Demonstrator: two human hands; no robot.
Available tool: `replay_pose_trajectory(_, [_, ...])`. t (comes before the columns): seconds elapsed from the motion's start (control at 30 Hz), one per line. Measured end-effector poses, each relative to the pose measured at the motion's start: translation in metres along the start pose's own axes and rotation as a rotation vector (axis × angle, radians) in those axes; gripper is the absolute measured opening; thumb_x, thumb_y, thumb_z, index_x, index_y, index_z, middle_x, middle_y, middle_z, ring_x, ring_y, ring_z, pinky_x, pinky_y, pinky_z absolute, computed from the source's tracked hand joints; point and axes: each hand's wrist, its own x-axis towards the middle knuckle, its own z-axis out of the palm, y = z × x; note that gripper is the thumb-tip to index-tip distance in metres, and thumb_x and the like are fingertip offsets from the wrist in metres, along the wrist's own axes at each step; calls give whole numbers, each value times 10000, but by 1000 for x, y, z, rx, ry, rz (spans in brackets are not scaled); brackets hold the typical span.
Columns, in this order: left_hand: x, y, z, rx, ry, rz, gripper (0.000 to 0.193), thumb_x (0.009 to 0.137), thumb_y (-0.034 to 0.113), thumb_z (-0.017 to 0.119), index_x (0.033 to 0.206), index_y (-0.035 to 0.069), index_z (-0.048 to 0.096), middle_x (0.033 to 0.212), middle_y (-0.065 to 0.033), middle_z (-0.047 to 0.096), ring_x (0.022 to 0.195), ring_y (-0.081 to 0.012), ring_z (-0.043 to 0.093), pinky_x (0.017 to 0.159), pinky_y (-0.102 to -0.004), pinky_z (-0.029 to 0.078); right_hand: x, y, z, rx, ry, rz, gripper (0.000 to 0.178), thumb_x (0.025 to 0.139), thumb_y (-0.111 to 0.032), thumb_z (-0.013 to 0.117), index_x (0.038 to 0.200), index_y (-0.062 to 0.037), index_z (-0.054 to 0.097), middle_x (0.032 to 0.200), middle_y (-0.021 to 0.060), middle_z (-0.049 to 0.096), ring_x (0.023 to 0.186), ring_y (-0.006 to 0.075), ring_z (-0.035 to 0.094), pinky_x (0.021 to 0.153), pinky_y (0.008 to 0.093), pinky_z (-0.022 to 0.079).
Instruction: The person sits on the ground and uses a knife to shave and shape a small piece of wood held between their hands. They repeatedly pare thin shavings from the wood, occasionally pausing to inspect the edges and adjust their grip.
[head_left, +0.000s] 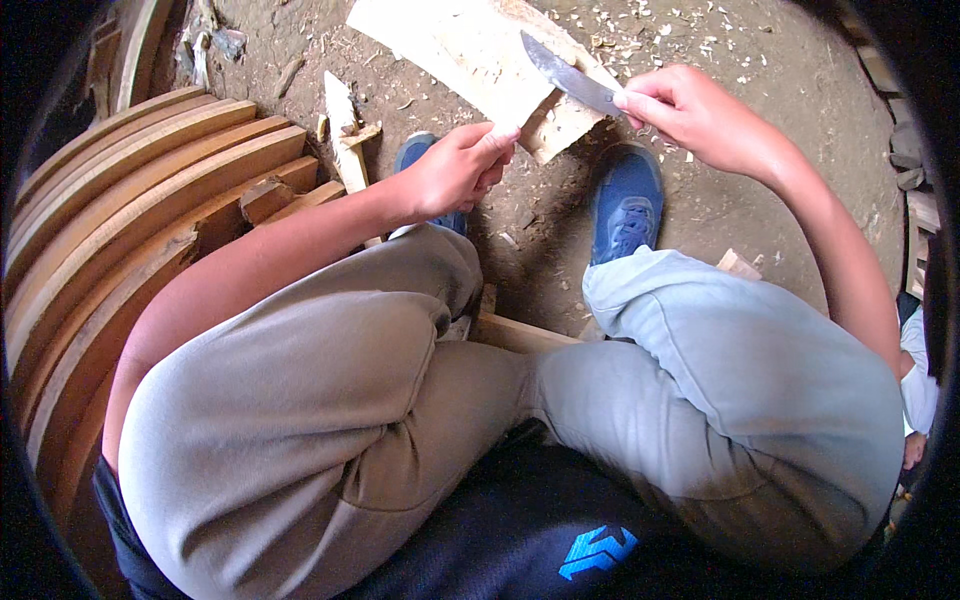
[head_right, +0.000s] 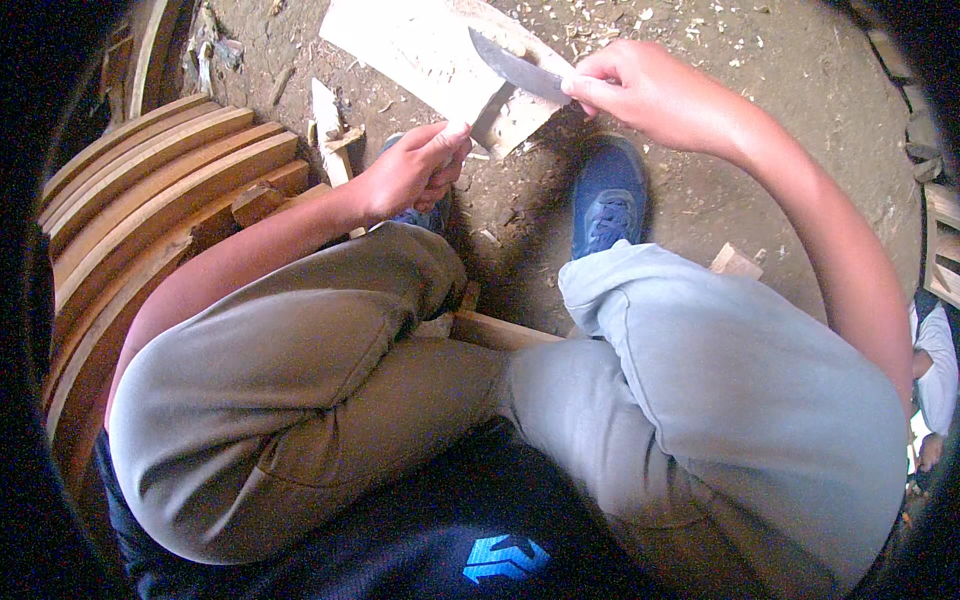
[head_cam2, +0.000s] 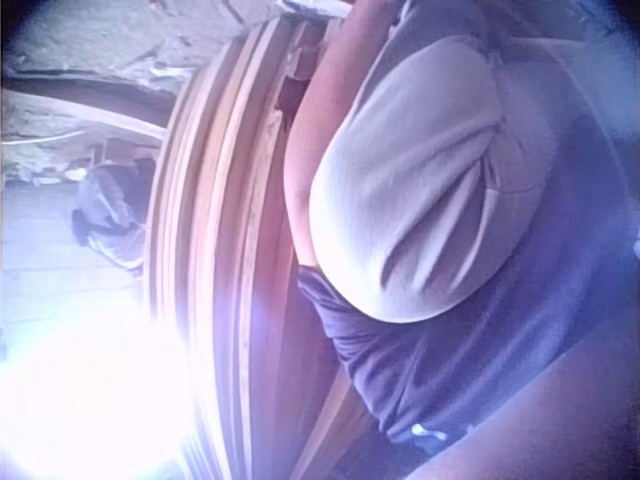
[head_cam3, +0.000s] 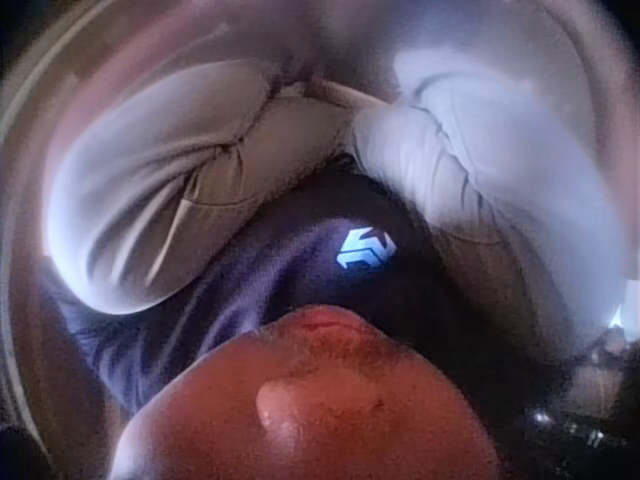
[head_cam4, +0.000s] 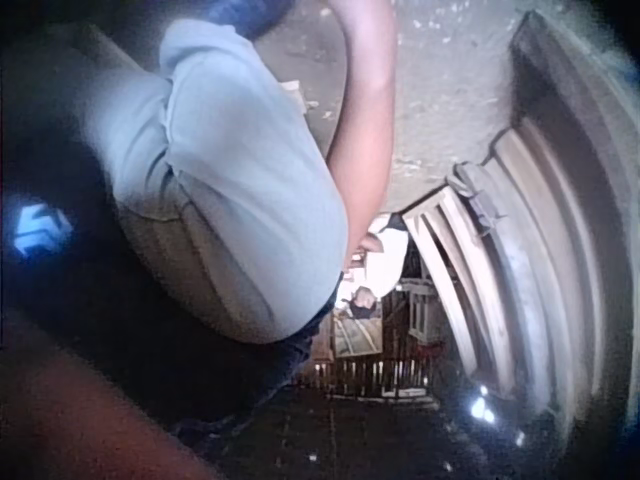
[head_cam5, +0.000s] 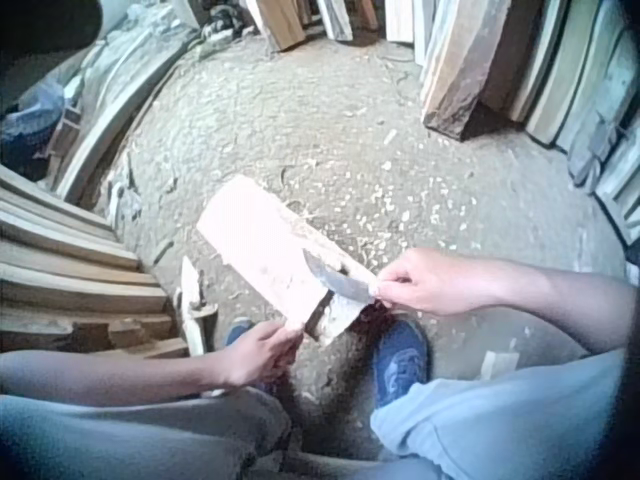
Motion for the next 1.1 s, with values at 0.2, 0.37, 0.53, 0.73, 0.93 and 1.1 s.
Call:
replay_pose_trajectory(0.2, [0,-5,-4,35,-13,15,381,1060,468,384,888,134,451,649,34,386,488,-71,343,424,-246,292,-9,-8,1,-140,42,11,374,988,-297,535,826,36,586,611,65,468,596,131,423,563,341,374])
replay_pose_trajectory(0.37, [1,-4,-4,36,-18,21,368,1065,449,382,884,136,451,645,35,383,485,-71,340,421,-249,289,-15,-22,2,-161,30,64,370,981,-301,536,888,48,618,627,117,507,587,180,454,580,374,395])
replay_pose_trajectory(0.53, [3,-10,-4,40,8,26,348,1064,440,391,893,142,451,645,43,376,485,-69,338,417,-248,284,-5,-30,11,-184,70,44,392,977,-320,535,891,50,628,624,138,517,578,201,475,584,388,403])
replay_pose_trajectory(0.73, [0,4,2,5,21,-8,352,1049,433,444,858,138,449,655,62,368,507,-51,317,429,-235,265,11,-18,7,5,-49,103,391,990,-337,506,835,3,618,574,47,495,550,126,459,540,337,392])
replay_pose_trajectory(0.93, [1,-2,-2,27,1,-2,384,1045,470,420,888,121,454,648,41,388,484,-76,352,416,-256,299,4,0,8,242,-30,107,373,1008,-369,487,946,-38,647,614,5,530,577,91,499,558,284,432])
replay_pose_trajectory(1.1, [-6,8,6,-34,-38,-9,455,1048,491,331,953,65,459,639,-32,453,457,-171,507,422,-310,417,-20,-1,17,-72,356,-110,336,1010,-323,508,1179,-72,652,768,146,612,721,278,620,710,392,498])
